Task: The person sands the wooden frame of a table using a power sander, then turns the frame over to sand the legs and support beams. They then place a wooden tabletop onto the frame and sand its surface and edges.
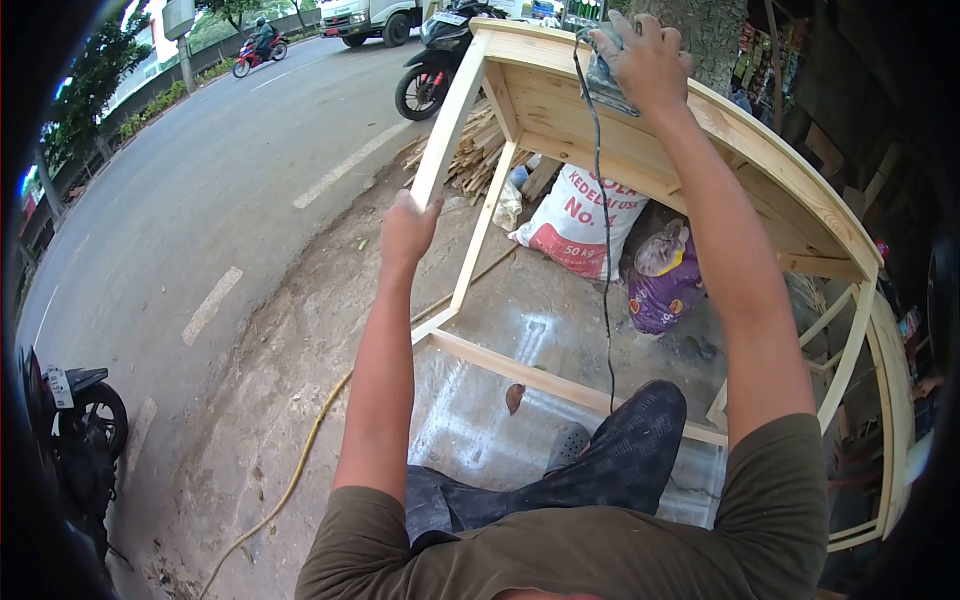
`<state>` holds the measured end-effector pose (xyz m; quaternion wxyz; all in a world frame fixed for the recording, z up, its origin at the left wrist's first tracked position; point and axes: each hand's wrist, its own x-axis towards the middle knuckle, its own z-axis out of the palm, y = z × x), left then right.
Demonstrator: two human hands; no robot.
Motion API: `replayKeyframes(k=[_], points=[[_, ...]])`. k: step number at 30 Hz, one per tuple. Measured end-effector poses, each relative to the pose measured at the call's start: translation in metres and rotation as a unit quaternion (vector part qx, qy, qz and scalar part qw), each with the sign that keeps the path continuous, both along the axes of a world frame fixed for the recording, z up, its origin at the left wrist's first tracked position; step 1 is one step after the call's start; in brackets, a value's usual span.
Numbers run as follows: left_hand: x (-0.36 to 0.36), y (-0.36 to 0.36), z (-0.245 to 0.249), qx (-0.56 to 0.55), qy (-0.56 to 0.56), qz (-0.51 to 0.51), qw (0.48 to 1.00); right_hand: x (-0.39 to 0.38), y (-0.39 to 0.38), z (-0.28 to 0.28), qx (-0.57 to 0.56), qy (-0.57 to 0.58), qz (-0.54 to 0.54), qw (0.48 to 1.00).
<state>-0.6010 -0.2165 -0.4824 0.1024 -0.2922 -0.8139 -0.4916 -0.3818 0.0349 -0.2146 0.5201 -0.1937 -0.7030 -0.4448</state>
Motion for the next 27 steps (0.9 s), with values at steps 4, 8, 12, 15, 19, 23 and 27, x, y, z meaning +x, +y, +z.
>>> replayKeyframes(k=[4,8,12,15,19,23,27], points=[[0.006,-0.002,0.007,-0.013,-0.011,0.002,1.0,-0.025,0.003,0.003,-0.107,-0.062,0.131,0.984],[0.007,-0.003,0.01,-0.02,-0.015,0.004,1.0,-0.075,-0.014,0.009,-0.14,-0.044,0.091,0.985],[0.007,-0.004,0.01,-0.016,-0.011,-0.002,1.0,-0.134,-0.018,0.015,0.031,-0.168,0.026,0.985],[0.007,-0.005,0.011,-0.009,-0.023,-0.006,1.0,-0.169,-0.052,0.012,-0.122,-0.082,0.144,0.979],[0.006,-0.005,0.012,-0.013,-0.033,-0.008,0.999,-0.18,-0.098,0.027,-0.236,-0.127,0.13,0.955],[0.008,-0.007,0.013,-0.008,-0.033,-0.005,0.999,-0.223,-0.071,0.041,-0.296,-0.178,0.104,0.933],[0.007,-0.011,0.015,-0.011,-0.043,0.002,0.999,-0.233,-0.087,0.055,-0.353,-0.248,0.049,0.901]])
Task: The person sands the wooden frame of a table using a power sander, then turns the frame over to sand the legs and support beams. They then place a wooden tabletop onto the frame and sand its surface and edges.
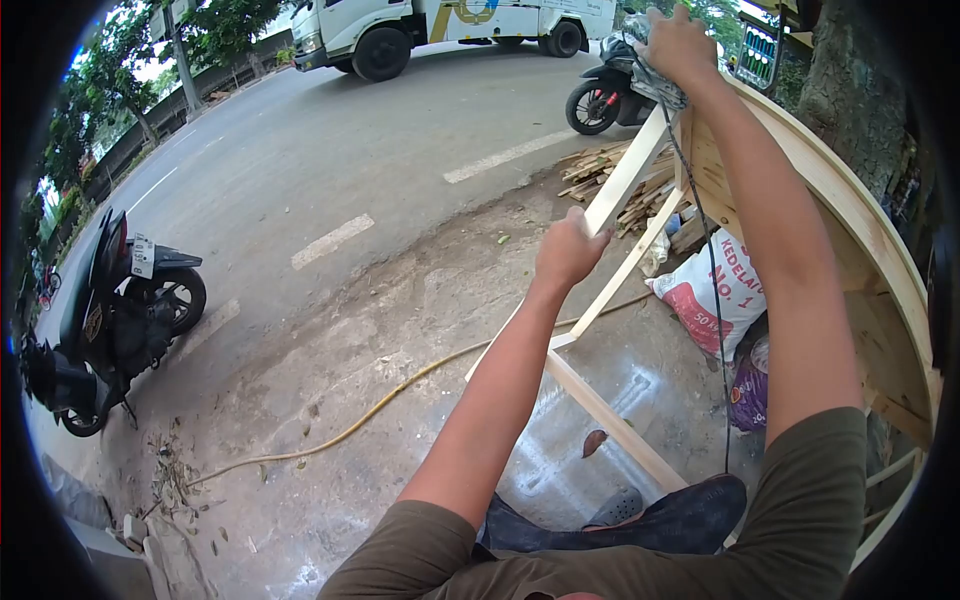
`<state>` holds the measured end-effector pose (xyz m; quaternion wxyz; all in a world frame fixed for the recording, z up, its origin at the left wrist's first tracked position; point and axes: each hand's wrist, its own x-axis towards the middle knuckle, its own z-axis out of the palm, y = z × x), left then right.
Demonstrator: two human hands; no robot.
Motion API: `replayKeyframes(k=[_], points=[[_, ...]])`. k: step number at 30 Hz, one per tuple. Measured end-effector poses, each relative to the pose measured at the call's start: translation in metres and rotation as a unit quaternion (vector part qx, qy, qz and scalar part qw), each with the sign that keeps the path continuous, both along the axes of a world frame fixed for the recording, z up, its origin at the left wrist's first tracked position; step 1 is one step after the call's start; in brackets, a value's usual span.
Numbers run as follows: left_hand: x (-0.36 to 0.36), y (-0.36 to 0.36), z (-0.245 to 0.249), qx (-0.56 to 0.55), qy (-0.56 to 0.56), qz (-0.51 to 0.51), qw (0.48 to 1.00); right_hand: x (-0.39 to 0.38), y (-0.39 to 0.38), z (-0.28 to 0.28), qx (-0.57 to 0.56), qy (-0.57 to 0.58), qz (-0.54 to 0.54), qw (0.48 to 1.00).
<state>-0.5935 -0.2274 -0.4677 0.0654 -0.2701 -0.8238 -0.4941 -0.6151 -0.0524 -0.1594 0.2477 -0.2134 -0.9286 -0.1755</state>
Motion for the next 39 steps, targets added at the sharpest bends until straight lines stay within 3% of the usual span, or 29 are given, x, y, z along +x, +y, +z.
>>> replayKeyframes(k=[3,5,6,8,14,22,28,32,39], points=[[-0.003,0.004,-0.005,0.002,0.014,0.0,1.0,0.012,-0.005,-0.035,0.18,0.166,-0.029,0.969],[-0.006,0.008,-0.012,0.011,0.043,0.003,0.999,0.043,0.0,-0.033,0.124,0.187,-0.037,0.974],[-0.009,0.01,-0.015,0.016,0.049,0.004,0.999,0.047,0.031,-0.038,0.173,0.201,-0.024,0.964],[-0.009,0.012,-0.016,0.052,0.068,-0.012,0.996,0.106,0.038,-0.038,0.148,0.196,-0.042,0.968],[-0.01,0.013,-0.017,0.014,0.066,0.005,0.998,0.292,0.102,-0.051,0.189,0.189,-0.113,0.957],[-0.009,0.015,-0.016,0.017,0.051,0.008,0.999,0.525,0.182,-0.055,0.118,0.209,-0.186,0.953],[-0.004,0.017,-0.016,-0.017,0.07,0.049,0.996,0.619,0.225,-0.063,0.181,0.224,-0.139,0.948],[-0.011,0.02,-0.021,-0.014,0.083,0.041,0.996,0.575,0.203,-0.061,0.199,0.231,-0.099,0.947],[-0.005,0.018,-0.018,-0.011,0.083,0.045,0.995,0.411,0.167,-0.061,0.226,0.257,-0.052,0.938]])
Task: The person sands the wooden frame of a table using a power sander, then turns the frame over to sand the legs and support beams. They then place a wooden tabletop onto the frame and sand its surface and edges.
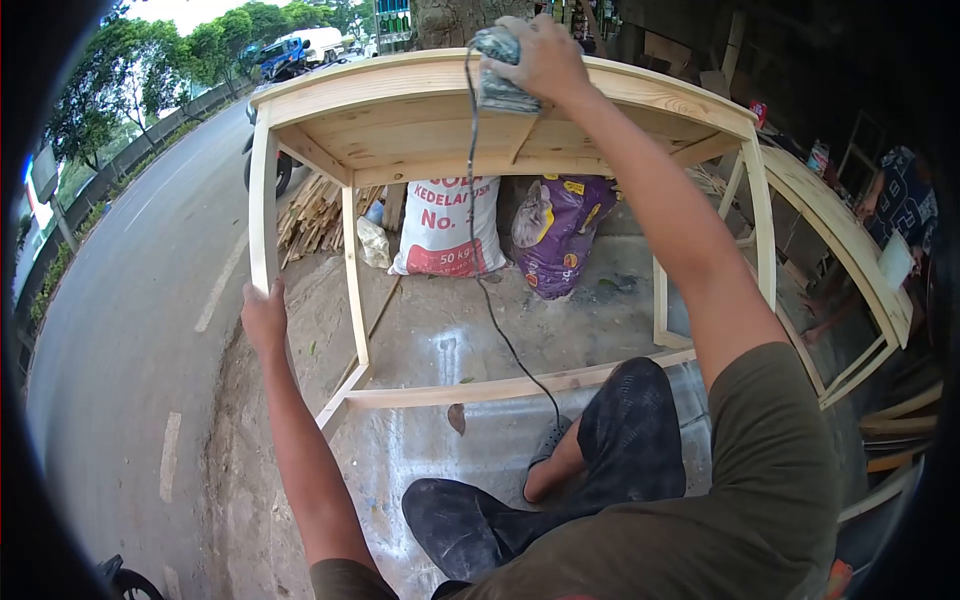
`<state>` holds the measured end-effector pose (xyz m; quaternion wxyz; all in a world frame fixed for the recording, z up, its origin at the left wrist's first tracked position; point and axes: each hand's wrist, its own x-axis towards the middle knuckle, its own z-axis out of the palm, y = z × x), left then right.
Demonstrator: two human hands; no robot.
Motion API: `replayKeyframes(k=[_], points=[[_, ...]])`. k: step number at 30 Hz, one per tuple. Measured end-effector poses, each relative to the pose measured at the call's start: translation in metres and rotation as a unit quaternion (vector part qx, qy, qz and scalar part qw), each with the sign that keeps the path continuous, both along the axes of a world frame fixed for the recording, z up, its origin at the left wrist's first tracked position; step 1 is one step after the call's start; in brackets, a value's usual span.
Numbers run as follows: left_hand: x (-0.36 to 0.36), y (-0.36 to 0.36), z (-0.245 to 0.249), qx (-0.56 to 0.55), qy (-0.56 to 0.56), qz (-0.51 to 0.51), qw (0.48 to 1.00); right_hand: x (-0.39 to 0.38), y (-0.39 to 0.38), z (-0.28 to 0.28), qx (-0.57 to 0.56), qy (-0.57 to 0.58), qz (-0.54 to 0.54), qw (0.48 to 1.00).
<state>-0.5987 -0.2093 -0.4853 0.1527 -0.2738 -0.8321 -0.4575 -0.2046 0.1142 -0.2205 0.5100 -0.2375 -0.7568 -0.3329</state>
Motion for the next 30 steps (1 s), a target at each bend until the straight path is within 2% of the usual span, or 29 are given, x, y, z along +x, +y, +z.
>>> replayKeyframes(k=[3,6,9,12,14,20,24,25,30], points=[[-0.002,-0.001,-0.005,0.019,0.001,-0.022,1.0,-0.066,-0.022,0.001,-0.04,-0.014,0.055,0.998],[-0.006,-0.005,-0.005,0.029,-0.01,-0.046,0.998,-0.112,-0.05,0.002,-0.061,-0.016,0.007,0.998],[-0.005,-0.007,-0.005,0.031,-0.012,-0.053,0.998,-0.117,-0.062,0.007,-0.112,-0.042,-0.032,0.992],[-0.014,-0.005,-0.012,0.044,0.006,-0.069,0.997,-0.074,-0.056,0.006,-0.118,-0.036,-0.028,0.992],[-0.016,-0.006,-0.015,0.024,0.014,-0.047,0.998,-0.024,-0.073,0.019,-0.123,-0.074,-0.026,0.989],[-0.024,0.0,-0.019,0.006,0.029,-0.051,0.998,0.088,-0.036,0.018,-0.15,-0.082,-0.12,0.978],[-0.019,-0.004,-0.015,0.021,0.03,-0.072,0.997,0.163,0.018,0.014,-0.147,-0.082,-0.123,0.978],[-0.018,-0.004,-0.015,0.029,0.029,-0.075,0.996,0.179,0.021,0.015,-0.201,-0.08,-0.16,0.963],[-0.021,0.001,-0.018,0.013,0.038,-0.042,0.998,0.264,0.071,0.014,-0.219,-0.067,-0.122,0.966]])
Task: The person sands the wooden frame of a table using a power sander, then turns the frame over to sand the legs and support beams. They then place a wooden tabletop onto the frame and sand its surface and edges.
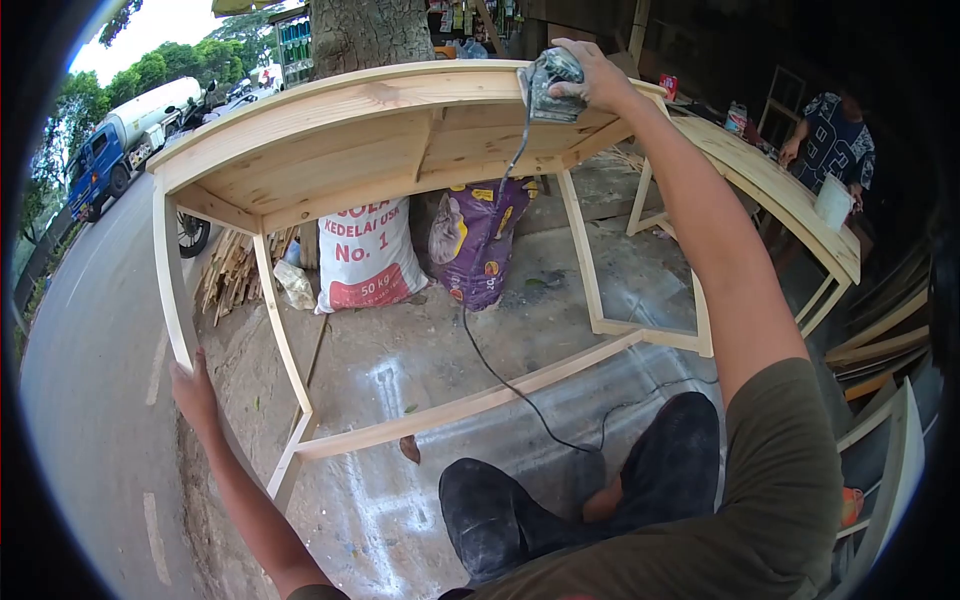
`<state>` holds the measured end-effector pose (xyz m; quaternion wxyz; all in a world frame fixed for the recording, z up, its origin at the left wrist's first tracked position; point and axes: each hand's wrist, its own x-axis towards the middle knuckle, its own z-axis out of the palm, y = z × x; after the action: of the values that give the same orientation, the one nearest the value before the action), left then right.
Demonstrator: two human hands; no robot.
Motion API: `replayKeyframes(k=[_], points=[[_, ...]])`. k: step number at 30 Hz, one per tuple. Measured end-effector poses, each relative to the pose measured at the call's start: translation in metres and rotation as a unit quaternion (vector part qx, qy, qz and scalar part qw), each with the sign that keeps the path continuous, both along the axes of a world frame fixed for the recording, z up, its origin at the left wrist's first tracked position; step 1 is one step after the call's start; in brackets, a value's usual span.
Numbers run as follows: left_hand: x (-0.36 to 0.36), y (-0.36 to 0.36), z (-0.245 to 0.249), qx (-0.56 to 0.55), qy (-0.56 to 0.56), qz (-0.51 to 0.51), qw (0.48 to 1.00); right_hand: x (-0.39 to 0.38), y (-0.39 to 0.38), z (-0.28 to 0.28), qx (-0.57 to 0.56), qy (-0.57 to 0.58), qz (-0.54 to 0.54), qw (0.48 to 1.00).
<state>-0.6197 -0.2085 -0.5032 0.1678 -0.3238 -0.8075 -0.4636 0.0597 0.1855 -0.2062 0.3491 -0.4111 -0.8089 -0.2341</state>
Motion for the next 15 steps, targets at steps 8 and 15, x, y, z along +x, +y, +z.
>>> replayKeyframes(k=[8,15], points=[[0.0,0.001,0.001,-0.009,-0.023,0.013,1.0,0.061,0.004,-0.009,-0.012,-0.006,0.079,0.997],[0.0,0.0,-0.002,0.018,-0.002,-0.008,1.0,0.046,0.019,-0.002,0.013,-0.006,0.074,0.997]])
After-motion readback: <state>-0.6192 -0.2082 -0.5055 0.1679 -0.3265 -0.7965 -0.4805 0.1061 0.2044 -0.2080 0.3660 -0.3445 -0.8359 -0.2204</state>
